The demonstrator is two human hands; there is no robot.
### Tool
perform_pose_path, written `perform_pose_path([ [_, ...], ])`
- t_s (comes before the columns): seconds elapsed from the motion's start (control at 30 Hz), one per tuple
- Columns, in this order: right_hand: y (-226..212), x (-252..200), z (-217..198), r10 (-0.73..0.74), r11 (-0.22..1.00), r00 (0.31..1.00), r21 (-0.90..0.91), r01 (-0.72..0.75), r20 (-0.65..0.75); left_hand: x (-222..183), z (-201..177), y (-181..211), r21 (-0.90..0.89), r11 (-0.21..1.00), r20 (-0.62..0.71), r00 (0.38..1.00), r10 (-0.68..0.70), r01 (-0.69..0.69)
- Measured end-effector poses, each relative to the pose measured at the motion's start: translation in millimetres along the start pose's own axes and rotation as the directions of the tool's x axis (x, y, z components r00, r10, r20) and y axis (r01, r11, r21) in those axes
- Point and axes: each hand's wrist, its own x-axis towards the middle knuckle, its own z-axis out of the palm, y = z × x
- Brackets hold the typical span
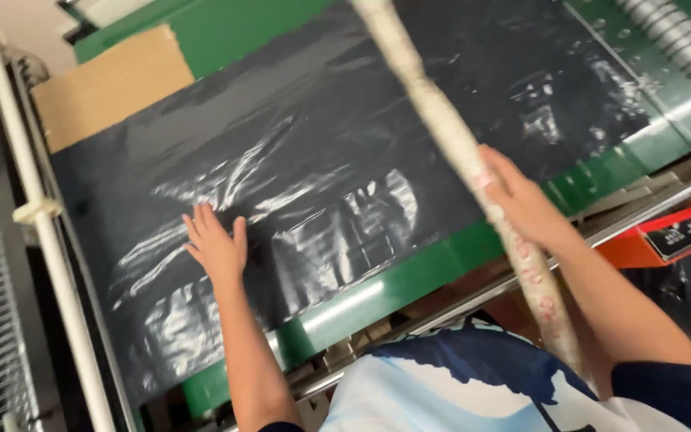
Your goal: Rolling individual plastic bags onto a tube at the end of a production line.
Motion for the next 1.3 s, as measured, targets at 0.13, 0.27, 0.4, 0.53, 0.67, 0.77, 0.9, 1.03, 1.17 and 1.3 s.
perform_pose_path([
  [0.13, -75.7, -35.9, 57.8, -0.236, 0.968, 0.918, 0.163, 0.193, 0.317, -9.4, -36.8, -47.2, -0.135, 0.971, -0.470, 0.875, 0.114, -0.199],
  [0.27, -101.1, -50.6, 111.7, -0.384, 0.923, 0.735, 0.265, 0.280, 0.559, -34.2, -55.4, -93.4, -0.144, 0.975, -0.672, 0.740, 0.029, -0.170],
  [0.4, -93.8, -53.3, 162.8, -0.546, 0.824, 0.471, 0.344, 0.450, 0.692, -52.1, -75.5, -82.5, -0.309, 0.951, -0.705, 0.665, -0.248, 0.028],
  [0.53, -81.2, -51.8, 182.3, -0.581, 0.780, 0.380, 0.358, 0.513, 0.720, -47.1, -93.2, -60.3, -0.461, 0.825, -0.552, 0.623, -0.554, 0.326],
  [0.67, -85.4, -51.1, 171.8, -0.534, 0.821, 0.416, 0.332, 0.465, 0.736, -43.8, -42.9, -82.4, -0.367, 0.924, -0.669, 0.659, -0.343, 0.108],
  [0.77, -74.2, -51.8, 174.1, -0.500, 0.845, 0.447, 0.304, 0.439, 0.742, -40.5, -15.9, -86.9, -0.154, 0.962, -0.790, 0.613, 0.017, -0.225],
  [0.9, -47.4, -45.3, 179.8, -0.475, 0.873, 0.569, 0.279, 0.399, 0.671, -33.4, -6.3, -64.5, -0.211, 0.958, -0.630, 0.776, 0.020, -0.196],
  [1.03, -33.3, -42.8, 161.7, -0.408, 0.912, 0.694, 0.243, 0.329, 0.593, -44.6, -40.6, -11.3, -0.198, 0.949, -0.448, 0.884, 0.134, -0.244],
  [1.17, -9.8, -41.4, 149.9, -0.291, 0.956, 0.774, 0.211, 0.206, 0.562, -59.7, -68.0, 13.5, -0.250, 0.943, -0.336, 0.933, 0.128, -0.219],
  [1.3, -22.5, -47.6, 126.6, -0.284, 0.956, 0.850, 0.204, 0.212, 0.444, -62.1, -70.7, 14.4, -0.251, 0.940, -0.329, 0.934, 0.143, -0.232],
])
